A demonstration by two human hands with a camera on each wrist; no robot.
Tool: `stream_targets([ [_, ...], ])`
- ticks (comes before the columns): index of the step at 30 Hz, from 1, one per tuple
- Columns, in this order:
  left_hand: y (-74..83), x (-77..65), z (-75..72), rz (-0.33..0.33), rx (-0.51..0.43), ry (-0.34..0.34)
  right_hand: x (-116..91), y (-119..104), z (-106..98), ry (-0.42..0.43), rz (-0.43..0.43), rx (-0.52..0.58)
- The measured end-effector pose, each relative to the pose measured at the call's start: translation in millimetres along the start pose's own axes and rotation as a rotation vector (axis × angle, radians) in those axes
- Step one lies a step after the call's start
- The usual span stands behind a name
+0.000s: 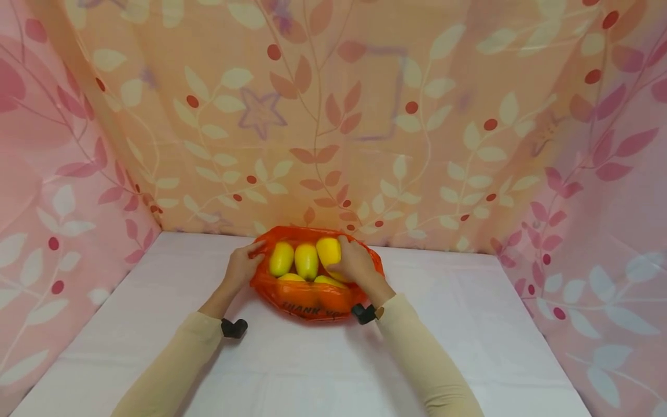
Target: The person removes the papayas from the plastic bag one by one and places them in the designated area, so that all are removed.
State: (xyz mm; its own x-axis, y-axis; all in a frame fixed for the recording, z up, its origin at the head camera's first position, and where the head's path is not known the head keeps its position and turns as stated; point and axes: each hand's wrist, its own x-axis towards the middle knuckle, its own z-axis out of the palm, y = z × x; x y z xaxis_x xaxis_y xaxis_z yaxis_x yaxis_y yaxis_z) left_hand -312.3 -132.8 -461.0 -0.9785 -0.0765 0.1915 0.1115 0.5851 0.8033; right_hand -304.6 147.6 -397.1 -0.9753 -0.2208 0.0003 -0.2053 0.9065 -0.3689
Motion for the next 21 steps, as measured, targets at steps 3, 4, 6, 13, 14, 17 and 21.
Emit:
stream_targets([
  [3,-0.1,-0.2,-0.1,0.008,-0.008,0.000,-2,0,-5,0.000,-0.001,0.021],
  [4,-0.3,-0.6,-0.2,0.008,-0.011,0.002,-3,-1,-7,0.000,-0.006,0.032],
  [6,-1.2,-1.9,-1.1,0.009,-0.008,0.017,-5,-3,-9,0.001,-0.028,0.037],
  [13,-0.1,-4.0,-1.4,0.018,-0.032,0.039,-11,-7,-23,-0.012,-0.078,0.099],
  [14,0.1,-3.5,-1.1,0.018,-0.042,0.032,-12,-7,-26,-0.015,-0.078,0.103],
  [17,0.3,-1.6,-0.3,0.022,-0.048,0.030,-13,-7,-32,-0.029,-0.075,0.115],
  [21,-1.3,0.0,0.2,0.011,-0.036,0.031,-12,-5,-40,-0.046,-0.076,0.137],
])
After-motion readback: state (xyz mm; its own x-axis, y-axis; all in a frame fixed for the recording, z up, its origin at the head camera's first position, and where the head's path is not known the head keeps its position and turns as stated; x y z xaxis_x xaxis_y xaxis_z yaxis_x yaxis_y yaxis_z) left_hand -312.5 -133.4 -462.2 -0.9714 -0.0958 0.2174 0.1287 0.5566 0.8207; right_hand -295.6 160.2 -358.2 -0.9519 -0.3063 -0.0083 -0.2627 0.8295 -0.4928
